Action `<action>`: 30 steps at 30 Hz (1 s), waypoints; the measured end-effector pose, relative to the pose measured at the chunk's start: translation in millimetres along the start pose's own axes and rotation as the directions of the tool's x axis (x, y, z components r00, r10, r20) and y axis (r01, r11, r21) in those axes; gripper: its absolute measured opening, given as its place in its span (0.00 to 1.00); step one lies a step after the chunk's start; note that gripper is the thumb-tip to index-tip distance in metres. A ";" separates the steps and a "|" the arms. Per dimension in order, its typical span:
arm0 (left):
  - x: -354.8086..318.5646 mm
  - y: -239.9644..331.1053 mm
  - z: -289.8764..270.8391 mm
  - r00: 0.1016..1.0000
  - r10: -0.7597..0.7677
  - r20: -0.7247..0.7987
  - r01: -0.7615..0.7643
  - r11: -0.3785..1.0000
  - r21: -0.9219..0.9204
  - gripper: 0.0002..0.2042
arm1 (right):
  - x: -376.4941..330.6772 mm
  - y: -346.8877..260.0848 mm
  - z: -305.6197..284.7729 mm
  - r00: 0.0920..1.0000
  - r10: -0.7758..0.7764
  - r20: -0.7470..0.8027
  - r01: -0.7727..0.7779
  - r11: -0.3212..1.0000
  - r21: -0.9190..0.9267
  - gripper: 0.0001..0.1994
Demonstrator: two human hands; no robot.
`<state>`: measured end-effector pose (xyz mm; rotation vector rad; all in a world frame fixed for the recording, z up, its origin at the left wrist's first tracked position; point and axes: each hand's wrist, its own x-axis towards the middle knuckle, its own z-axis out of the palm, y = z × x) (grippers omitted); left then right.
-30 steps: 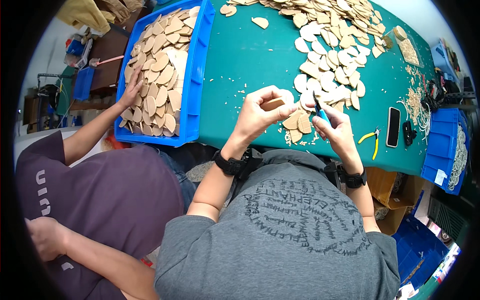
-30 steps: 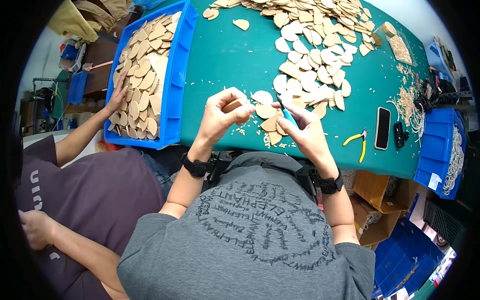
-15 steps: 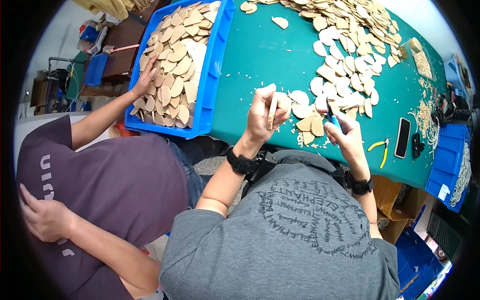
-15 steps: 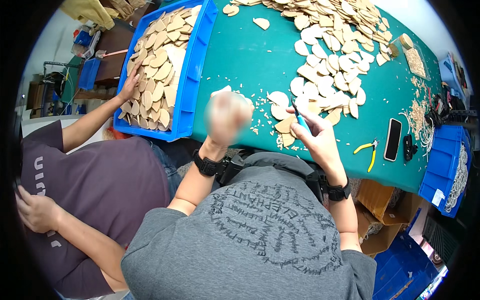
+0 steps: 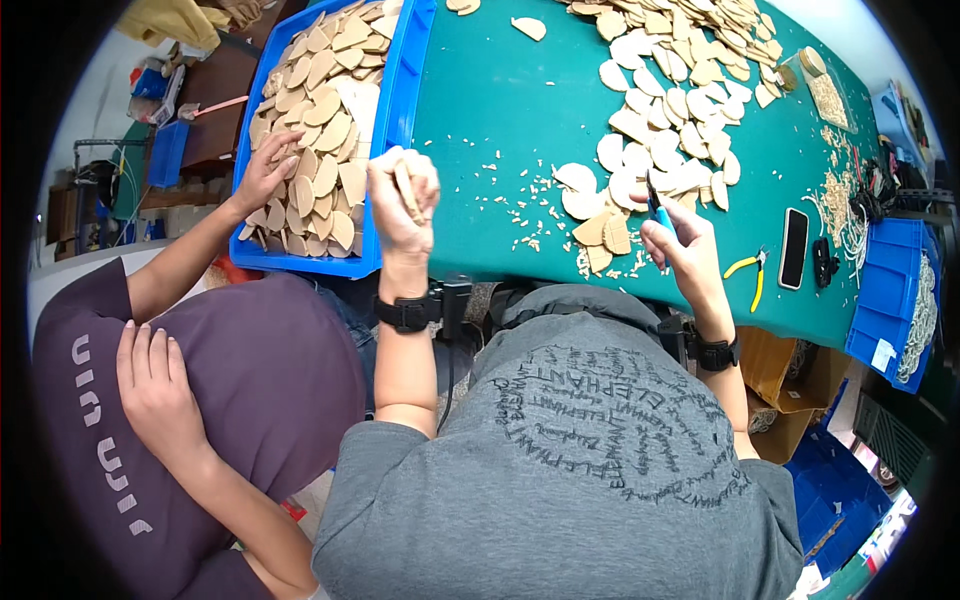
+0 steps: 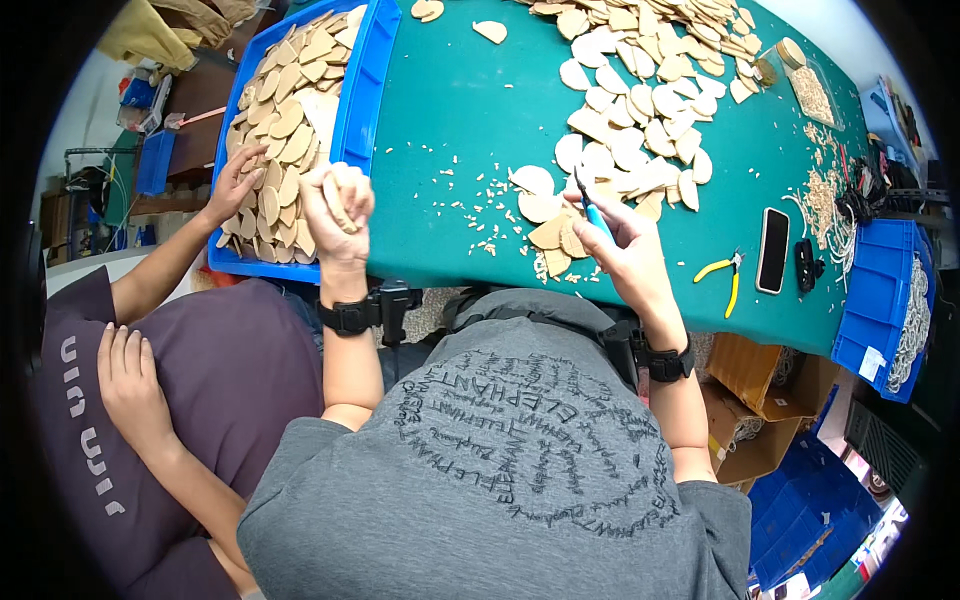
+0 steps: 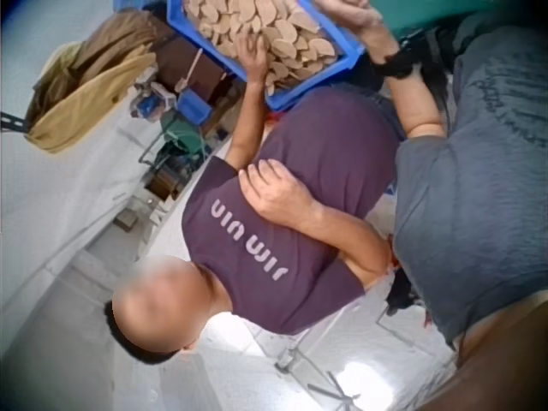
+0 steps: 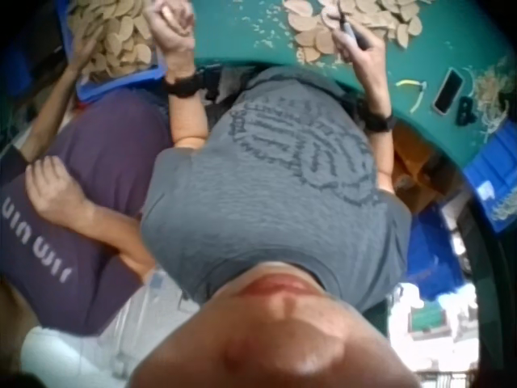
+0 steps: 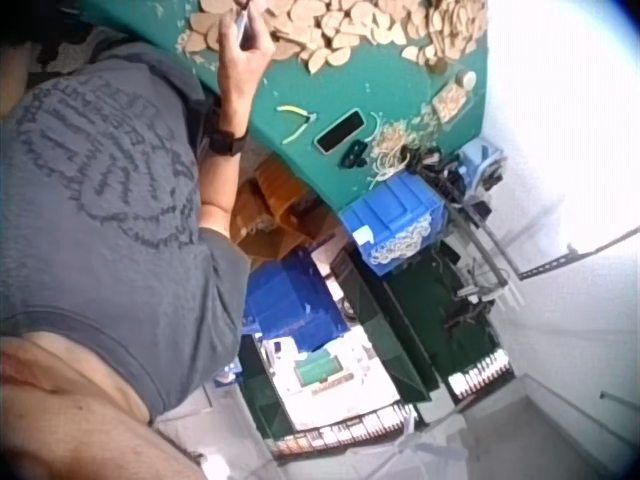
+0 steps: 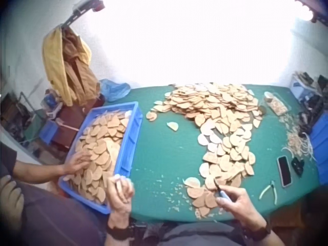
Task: The person uses a utility knife to trim the edges of small, light-colored wooden pieces. They pick up each piece from a blue bin, carefully shave off excess material, and place the finished pieces back into the bin. The process is repetitive and focused on refining the shape of the wooden items.
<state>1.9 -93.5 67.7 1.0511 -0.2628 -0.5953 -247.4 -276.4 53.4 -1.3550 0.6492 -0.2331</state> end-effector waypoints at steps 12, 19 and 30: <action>22.0 1.6 -101.1 0.782 0.610 0.127 0.091 -0.313 0.945 0.16 | -8.7 8.5 -17.5 0.997 0.012 -0.076 -0.010 1.000 0.020 0.17; 15.4 -174.2 22.2 0.790 -0.163 0.591 -0.582 0.100 0.807 0.17 | -19.2 25.7 -35.4 0.986 0.063 -0.155 -0.054 0.997 0.063 0.15; -2.3 -121.9 77.0 0.793 -0.468 0.389 0.263 0.840 0.475 0.13 | -16.7 31.0 -25.9 0.982 -0.063 -0.176 0.007 0.953 -0.301 0.21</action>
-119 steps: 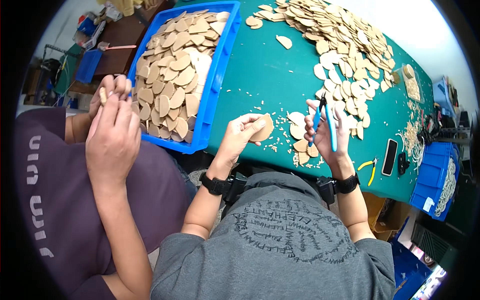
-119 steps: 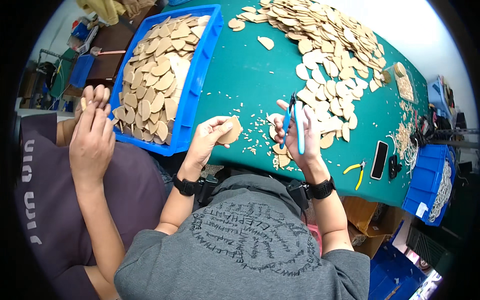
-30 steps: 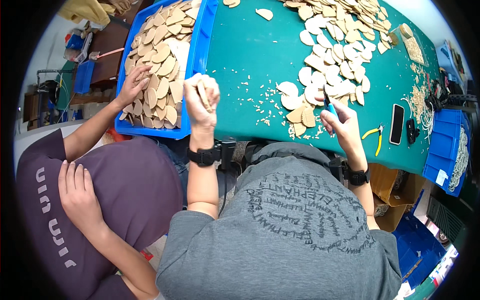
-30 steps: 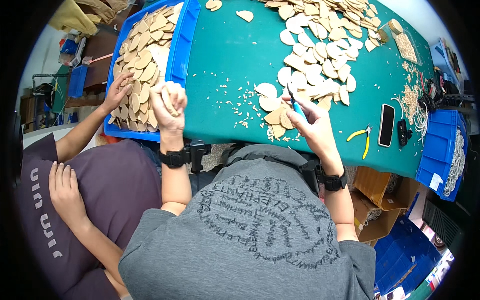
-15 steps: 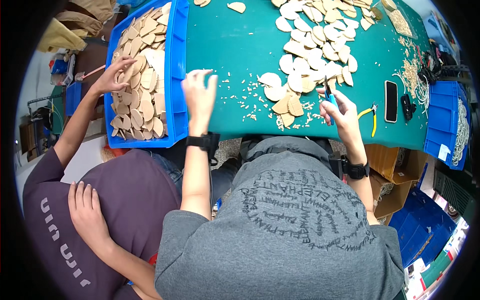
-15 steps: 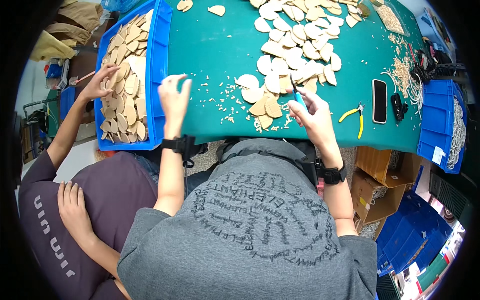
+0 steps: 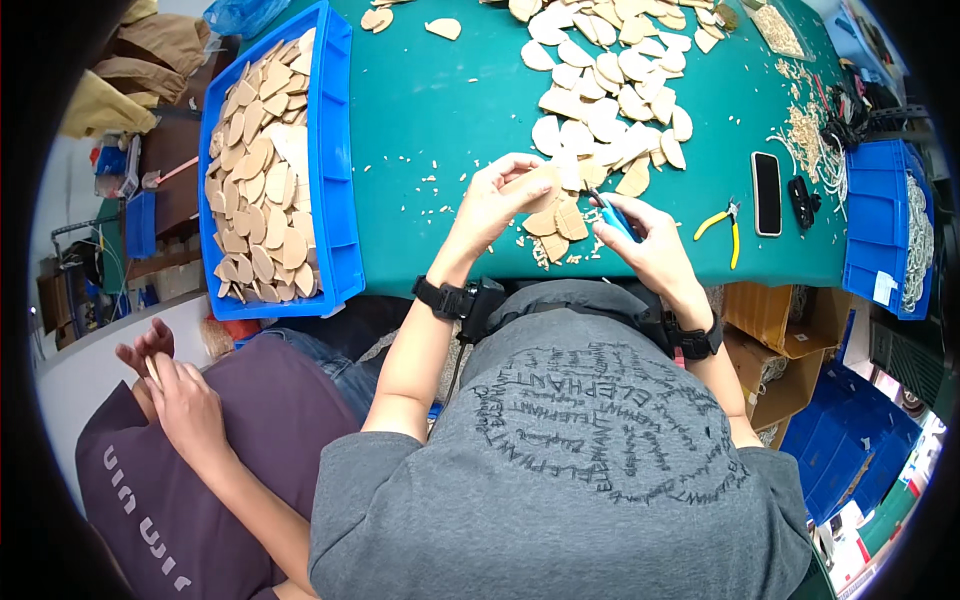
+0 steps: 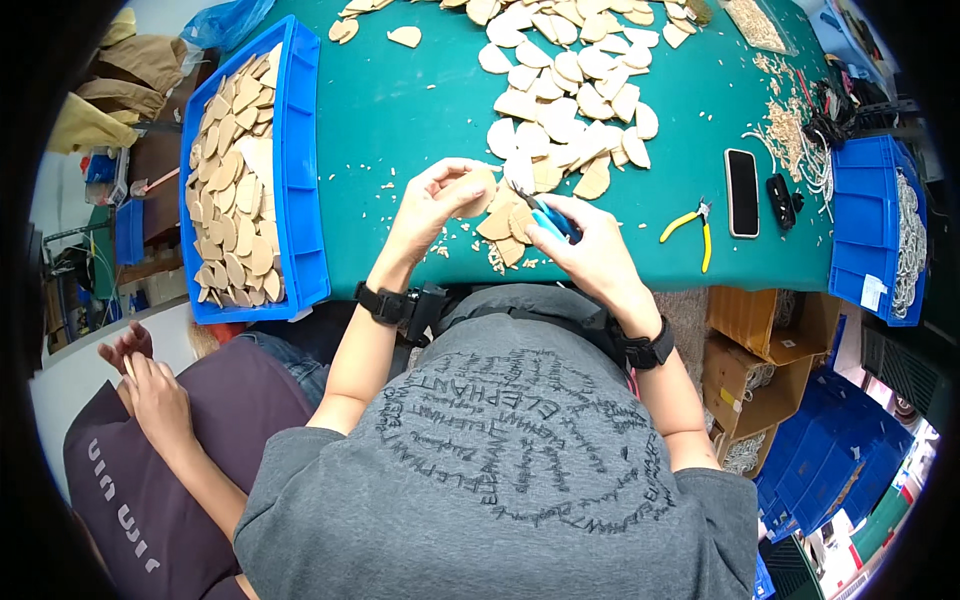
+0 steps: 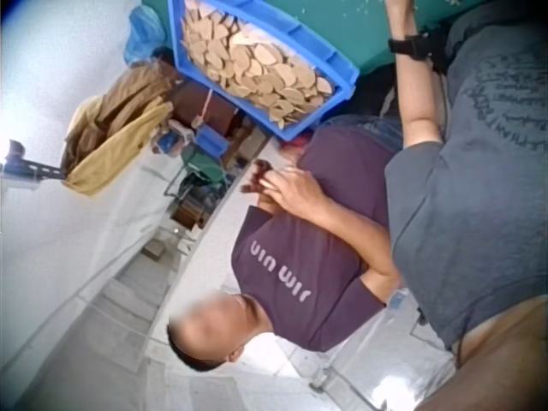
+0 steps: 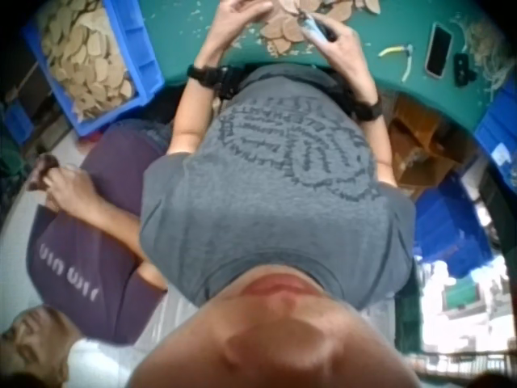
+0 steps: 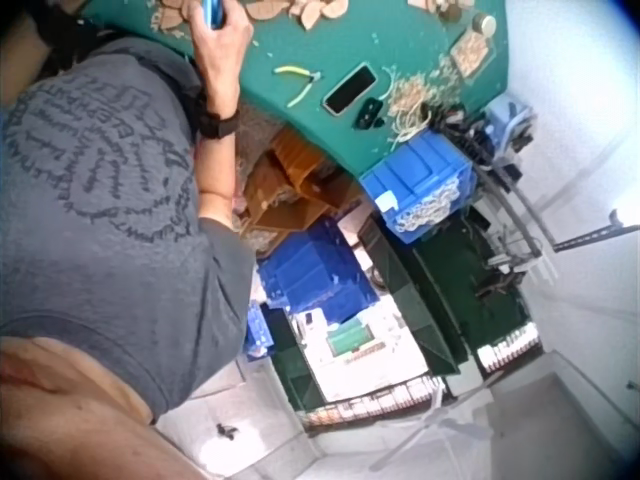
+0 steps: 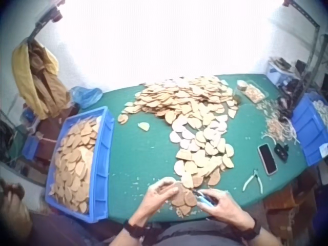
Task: The person uses a utility knife to trim the edges of small, light-colored wooden pieces. They pick up each piece from a blue bin, carefully shave off excess material, and place the finished pieces back into the bin. The process is repetitive and focused on refining the shape of the wooden items.
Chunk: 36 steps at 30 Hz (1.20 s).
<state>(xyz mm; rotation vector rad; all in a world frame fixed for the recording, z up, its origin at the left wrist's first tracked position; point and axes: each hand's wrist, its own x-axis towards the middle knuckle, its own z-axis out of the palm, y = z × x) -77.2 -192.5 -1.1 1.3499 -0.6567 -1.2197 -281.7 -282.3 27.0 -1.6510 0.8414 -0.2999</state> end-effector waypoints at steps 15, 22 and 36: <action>-44.7 63.2 16.9 0.977 0.166 -0.136 -0.160 0.986 0.054 0.12 | 7.4 -39.2 7.2 0.985 -0.084 0.152 0.080 0.996 0.037 0.20; -45.9 66.0 18.7 0.976 0.169 -0.136 -0.162 0.985 0.061 0.12 | 8.6 -42.1 9.3 0.985 -0.064 0.161 0.051 0.996 0.079 0.17; -46.1 66.4 19.9 0.965 0.225 -0.135 -0.201 0.964 0.171 0.11 | 6.0 -56.7 3.5 0.970 -0.019 0.242 -0.023 0.985 0.169 0.16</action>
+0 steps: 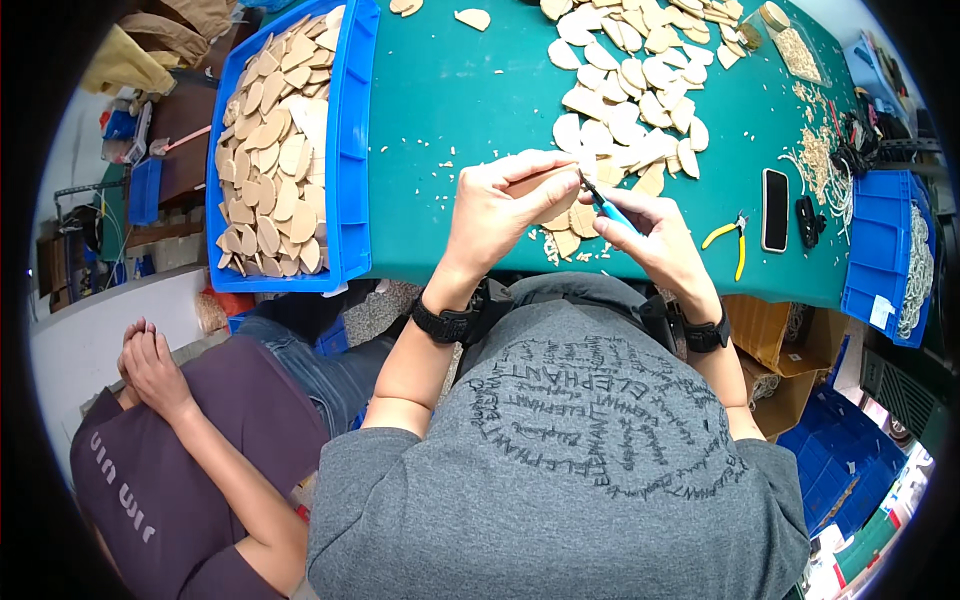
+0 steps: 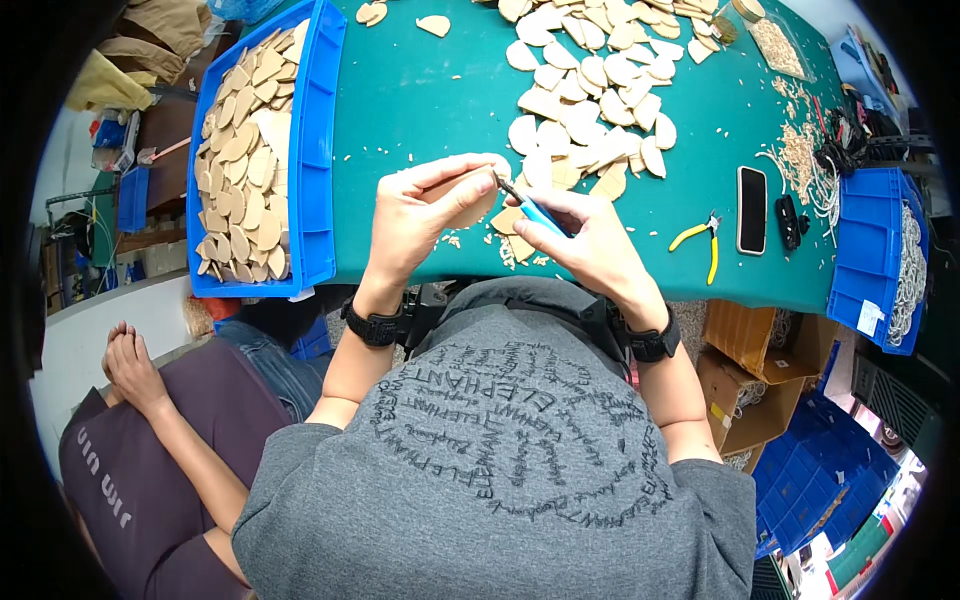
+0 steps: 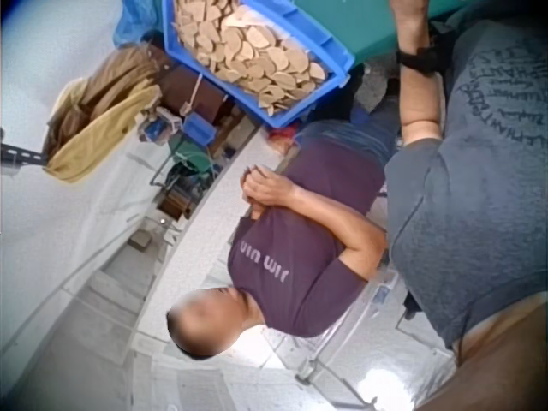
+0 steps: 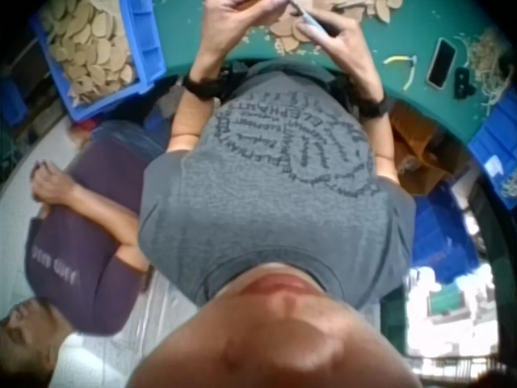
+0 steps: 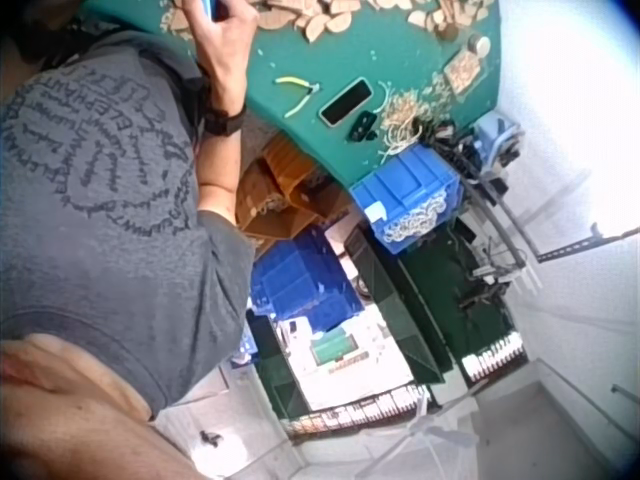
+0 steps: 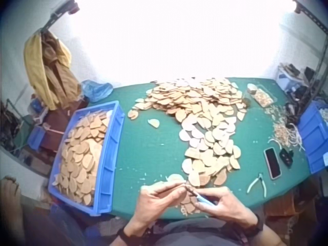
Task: The person uses a utility knife to trim the edges of small, light-colored wooden pieces. They pick up each piece from a blue bin, carefully shave off excess material, and place the finished pieces back into the bin. The process is repetitive and focused on refining the shape of the wooden items.
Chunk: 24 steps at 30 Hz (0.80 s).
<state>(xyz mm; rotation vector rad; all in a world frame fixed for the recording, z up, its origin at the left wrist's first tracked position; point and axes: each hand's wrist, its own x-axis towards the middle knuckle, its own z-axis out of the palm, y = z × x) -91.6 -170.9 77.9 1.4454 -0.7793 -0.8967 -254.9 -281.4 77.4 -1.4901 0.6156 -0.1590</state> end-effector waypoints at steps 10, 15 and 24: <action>-2.2 -1.5 -0.7 0.999 0.039 0.005 -0.039 0.996 0.076 0.12 | -1.6 10.7 3.1 0.999 0.023 -0.047 -0.023 1.000 -0.015 0.14; -2.2 -1.8 -4.0 0.998 -0.027 0.065 0.034 0.993 -0.115 0.12 | -0.4 16.4 4.3 0.994 -0.045 -0.095 0.047 0.999 0.010 0.13; -9.0 -4.5 -19.4 0.992 -0.029 0.121 0.079 0.897 -0.434 0.14 | 1.1 14.2 -1.5 0.996 -0.005 -0.091 0.018 0.990 0.143 0.13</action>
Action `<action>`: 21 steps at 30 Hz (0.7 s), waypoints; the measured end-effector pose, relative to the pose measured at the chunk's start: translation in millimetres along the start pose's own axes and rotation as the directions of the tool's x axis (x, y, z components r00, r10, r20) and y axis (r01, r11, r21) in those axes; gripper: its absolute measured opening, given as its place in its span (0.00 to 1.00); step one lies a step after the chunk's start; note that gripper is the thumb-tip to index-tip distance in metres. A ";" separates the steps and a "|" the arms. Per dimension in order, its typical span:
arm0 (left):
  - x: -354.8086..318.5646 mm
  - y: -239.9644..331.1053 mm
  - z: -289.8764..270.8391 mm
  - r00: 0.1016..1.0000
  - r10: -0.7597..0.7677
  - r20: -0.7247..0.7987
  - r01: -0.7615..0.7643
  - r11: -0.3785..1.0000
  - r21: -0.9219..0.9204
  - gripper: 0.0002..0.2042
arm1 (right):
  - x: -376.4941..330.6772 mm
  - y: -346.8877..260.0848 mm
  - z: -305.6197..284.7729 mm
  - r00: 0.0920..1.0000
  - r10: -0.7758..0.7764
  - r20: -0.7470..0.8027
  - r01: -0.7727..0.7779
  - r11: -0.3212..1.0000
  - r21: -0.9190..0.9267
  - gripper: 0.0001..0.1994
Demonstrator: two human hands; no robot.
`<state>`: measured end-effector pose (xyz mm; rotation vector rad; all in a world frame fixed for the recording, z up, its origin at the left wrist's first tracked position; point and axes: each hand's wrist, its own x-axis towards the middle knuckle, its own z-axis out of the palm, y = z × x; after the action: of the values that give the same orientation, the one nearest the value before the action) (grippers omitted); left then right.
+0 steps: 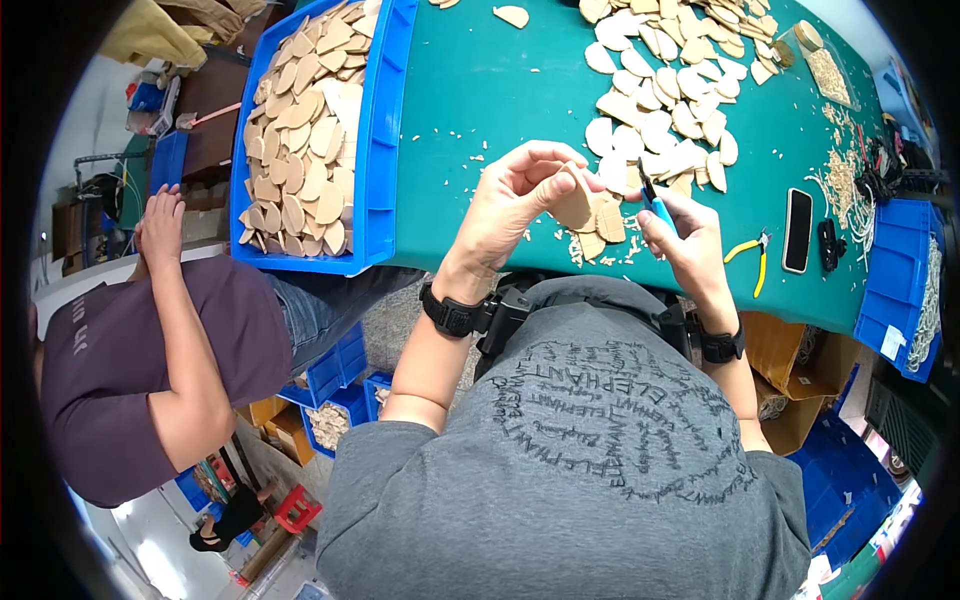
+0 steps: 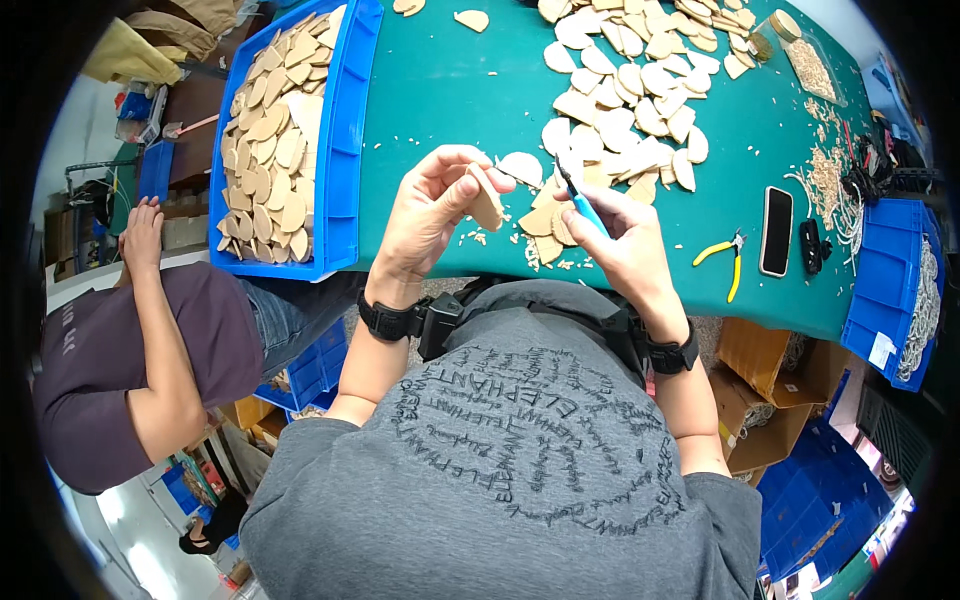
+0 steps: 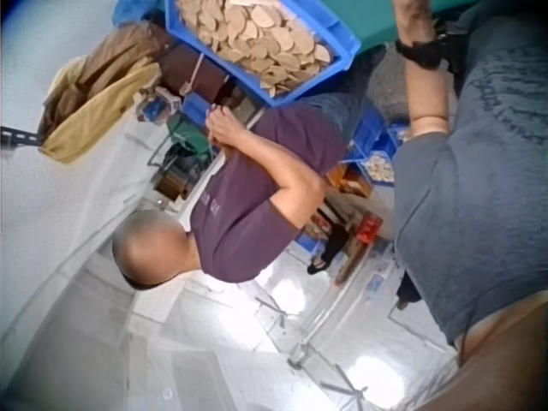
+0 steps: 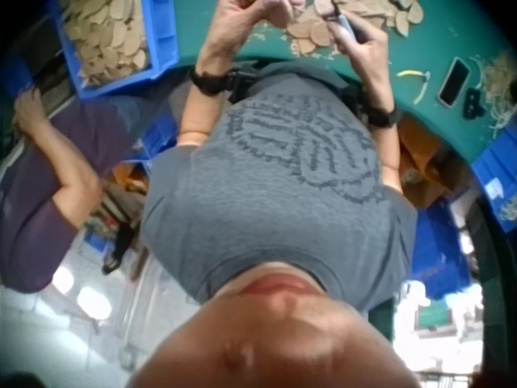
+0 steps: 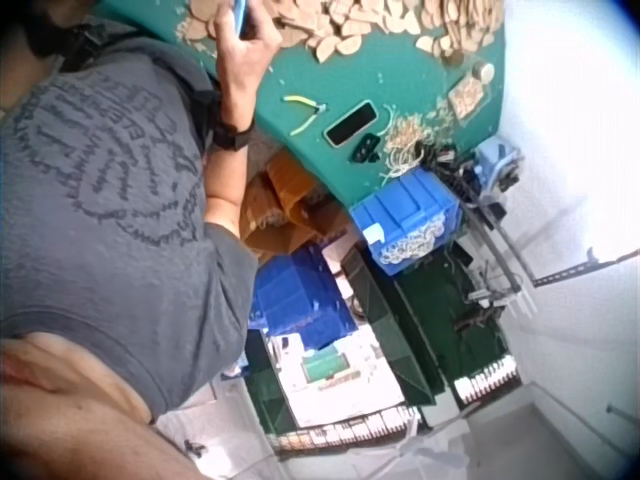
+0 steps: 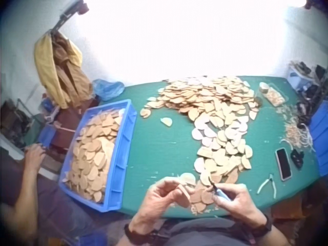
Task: The person uses a utility knife to trim the edges of small, light-colored wooden pieces. They pick up each piece from a blue bin, carefully shave off excess material, and place the finished pieces back into the bin. The process is repetitive and focused on refining the shape of the wooden items.
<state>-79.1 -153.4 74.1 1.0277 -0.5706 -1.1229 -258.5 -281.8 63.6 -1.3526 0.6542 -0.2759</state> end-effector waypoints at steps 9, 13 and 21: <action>-22.6 71.4 -142.0 0.575 0.617 -0.538 -0.212 0.747 0.630 0.16 | -1.8 10.3 -9.4 0.996 -0.051 -0.068 0.051 0.999 -0.007 0.12; 1.5 42.9 -183.0 0.470 0.818 -0.333 0.246 0.241 0.939 0.18 | -2.9 18.2 -16.9 0.994 -0.035 -0.100 0.036 0.999 0.010 0.12; 85.5 -142.2 -92.9 0.978 0.072 0.198 -0.201 0.035 0.979 0.25 | -8.9 20.2 -19.0 0.991 -0.002 -0.137 0.003 1.000 0.002 0.14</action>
<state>-37.2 -208.2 -103.1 2.0947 -1.6768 -0.3916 -280.3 -287.9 45.2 -1.3402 0.7666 -0.3740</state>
